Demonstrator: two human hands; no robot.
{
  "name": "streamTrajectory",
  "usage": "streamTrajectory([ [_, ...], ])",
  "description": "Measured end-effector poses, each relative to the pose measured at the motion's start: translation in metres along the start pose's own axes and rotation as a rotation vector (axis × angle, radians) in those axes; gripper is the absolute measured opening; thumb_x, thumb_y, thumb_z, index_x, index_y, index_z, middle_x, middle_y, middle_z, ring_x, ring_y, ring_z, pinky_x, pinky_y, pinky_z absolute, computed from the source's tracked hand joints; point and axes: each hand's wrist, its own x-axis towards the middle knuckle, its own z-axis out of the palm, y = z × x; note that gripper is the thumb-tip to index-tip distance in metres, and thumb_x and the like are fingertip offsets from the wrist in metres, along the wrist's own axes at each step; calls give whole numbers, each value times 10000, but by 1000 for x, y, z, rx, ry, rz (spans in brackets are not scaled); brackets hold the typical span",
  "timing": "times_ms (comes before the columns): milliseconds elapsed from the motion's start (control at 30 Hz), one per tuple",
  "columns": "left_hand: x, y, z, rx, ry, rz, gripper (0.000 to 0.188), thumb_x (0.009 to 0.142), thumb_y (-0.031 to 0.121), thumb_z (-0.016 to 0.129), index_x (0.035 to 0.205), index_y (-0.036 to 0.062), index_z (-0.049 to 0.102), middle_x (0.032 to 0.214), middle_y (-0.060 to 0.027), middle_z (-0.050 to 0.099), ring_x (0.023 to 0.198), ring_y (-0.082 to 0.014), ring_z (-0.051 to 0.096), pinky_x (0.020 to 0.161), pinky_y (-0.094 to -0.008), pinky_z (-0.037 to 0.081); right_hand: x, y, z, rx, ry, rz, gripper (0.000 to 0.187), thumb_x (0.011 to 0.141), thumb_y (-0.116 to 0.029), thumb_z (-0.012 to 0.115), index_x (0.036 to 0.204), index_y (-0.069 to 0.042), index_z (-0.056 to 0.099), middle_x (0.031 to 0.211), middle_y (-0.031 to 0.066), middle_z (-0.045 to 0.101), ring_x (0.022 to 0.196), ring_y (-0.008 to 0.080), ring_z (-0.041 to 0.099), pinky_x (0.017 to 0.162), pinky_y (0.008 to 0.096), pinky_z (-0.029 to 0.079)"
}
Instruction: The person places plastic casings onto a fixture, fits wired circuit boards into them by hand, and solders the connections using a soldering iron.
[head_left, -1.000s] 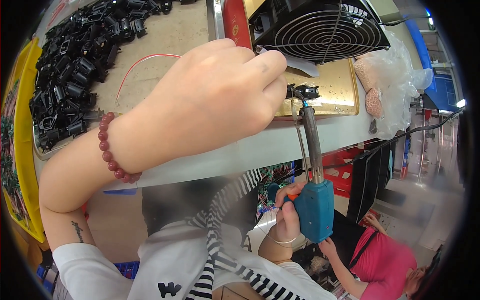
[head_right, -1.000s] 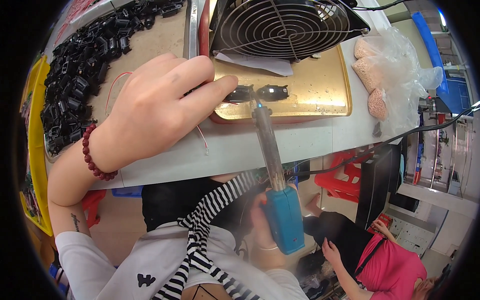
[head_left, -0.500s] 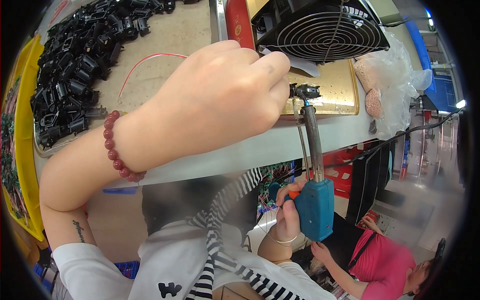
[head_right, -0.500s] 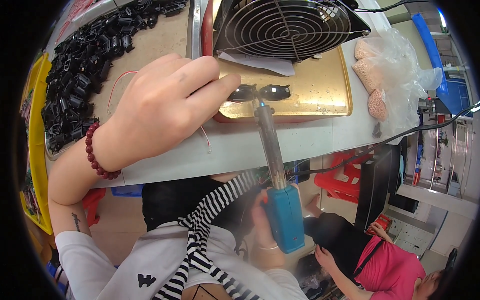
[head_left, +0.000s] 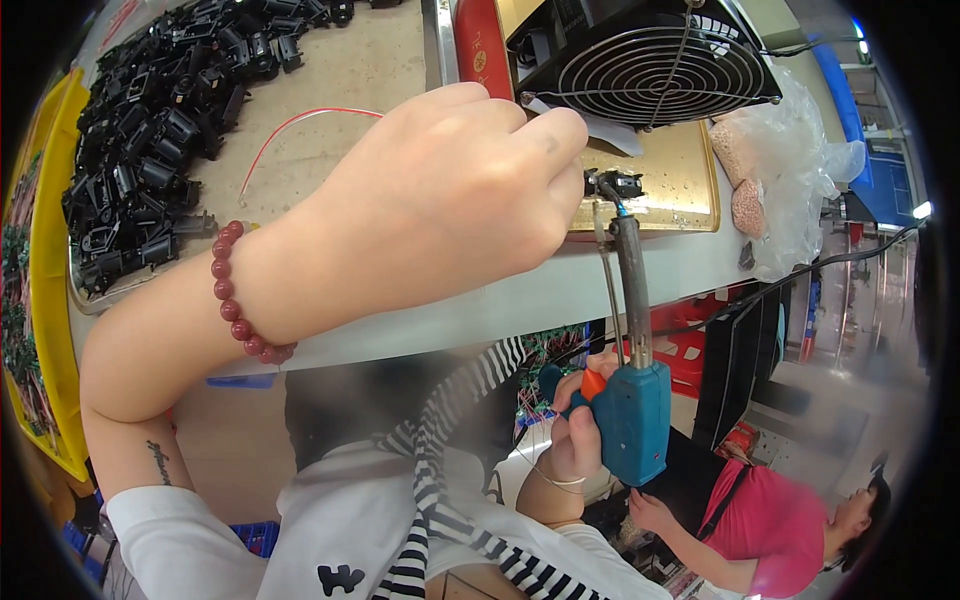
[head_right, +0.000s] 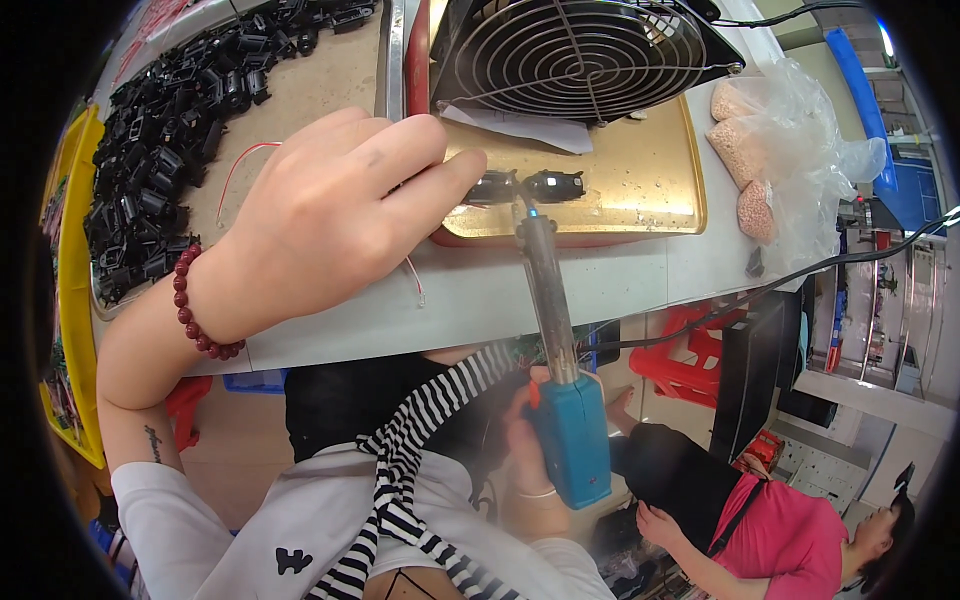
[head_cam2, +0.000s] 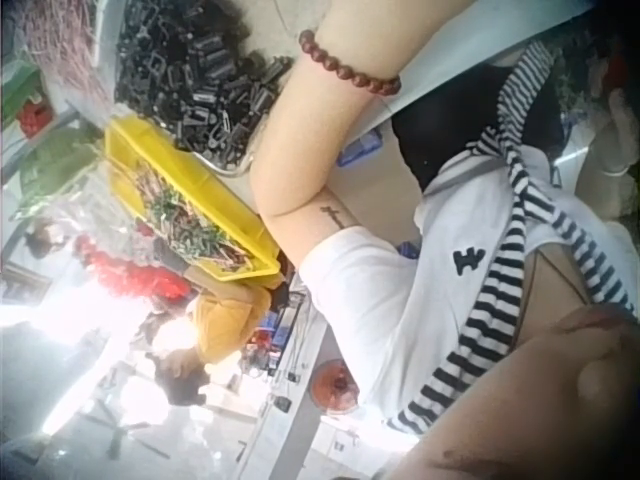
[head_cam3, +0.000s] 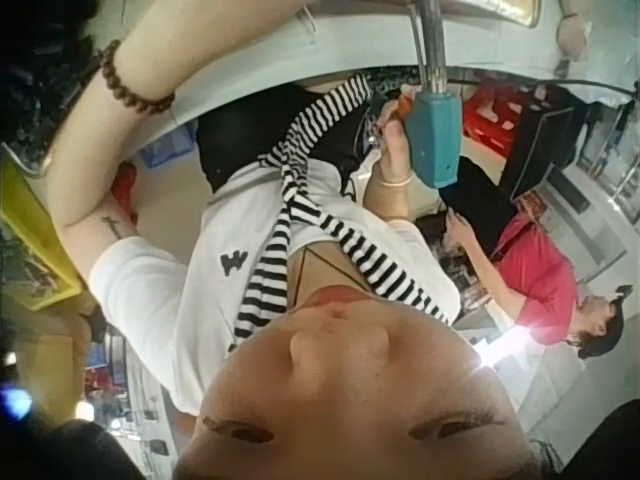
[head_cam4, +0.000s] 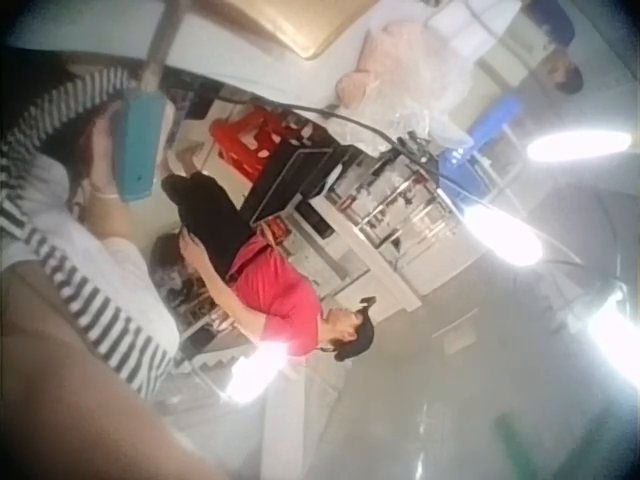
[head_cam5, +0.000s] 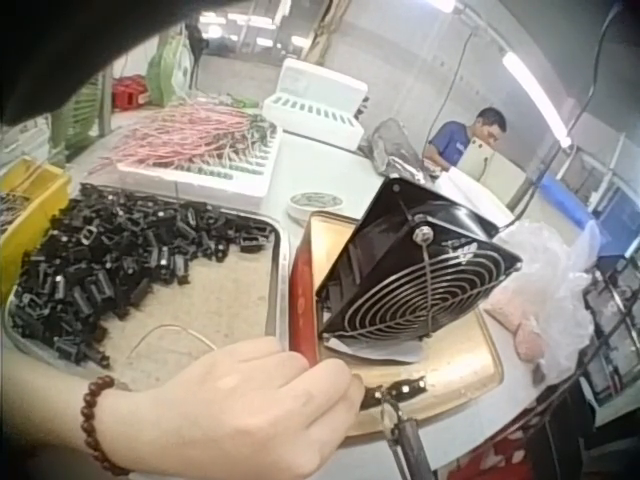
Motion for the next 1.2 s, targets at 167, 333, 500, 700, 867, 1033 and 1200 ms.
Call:
streamTrajectory([
  [167, 0, 0, -1, 24, -20, -3, 296, 694, 74, 657, 983, 14, 674, 883, -57, 543, 676, -205, 565, 612, -312, 467, 2, 0, -1, 19, -49, -43, 364, 879, -148, 651, 1182, -56, 471, 998, 133, 581, 740, 188, 601, 575, 288, 522],
  [333, 2, -1, -4, 5, -16, 5, 298, 694, 76, 659, 987, 23, 677, 875, -53, 541, 666, -201, 555, 605, -307, 462, 1, -1, -1, 79, 28, -27, 412, 841, -181, 694, 1169, -48, 484, 983, 114, 580, 691, 184, 603, 517, 277, 482],
  [500, 2, -1, -2, -13, 11, 6, 300, 690, 84, 667, 985, 30, 678, 868, -51, 544, 654, -200, 548, 596, -303, 458, 1, -11, 6, -106, 35, -4, 591, 736, -305, 787, 1179, -30, 509, 960, 63, 565, 668, 153, 585, 590, 249, 445],
  [700, 3, -1, -2, -45, 67, 8, 330, 670, 91, 685, 997, 41, 682, 848, -48, 552, 635, -195, 536, 556, -301, 454, 4, -6, 4, -157, -60, -181, 568, 787, -202, 657, 1238, 100, 490, 1128, 217, 493, 585, 171, 525, 529, 278, 405],
  [867, 3, -2, -3, -36, 55, 6, 345, 667, 92, 689, 1008, 45, 682, 861, -46, 566, 635, -192, 534, 549, -299, 454, 3, 9, -9, -35, -7, -124, 566, 783, -205, 662, 1229, 99, 491, 1124, 221, 489, 589, 170, 530, 529, 282, 402],
  [1033, 3, -2, -3, -28, 25, 9, 340, 669, 94, 691, 1005, 42, 680, 865, -50, 570, 634, -197, 535, 554, -299, 456, 1, 5, -5, -93, -33, -144, 566, 778, -205, 661, 1226, 99, 494, 1121, 217, 489, 590, 170, 531, 528, 283, 399],
  [1200, 3, -2, -2, -50, 45, -2, 328, 680, 98, 684, 1002, 41, 679, 874, -55, 576, 633, -202, 534, 556, -299, 458, 6, 9, -2, -55, -23, -228, 558, 780, -207, 657, 1219, 100, 499, 1113, 211, 490, 589, 168, 531, 525, 276, 394],
])
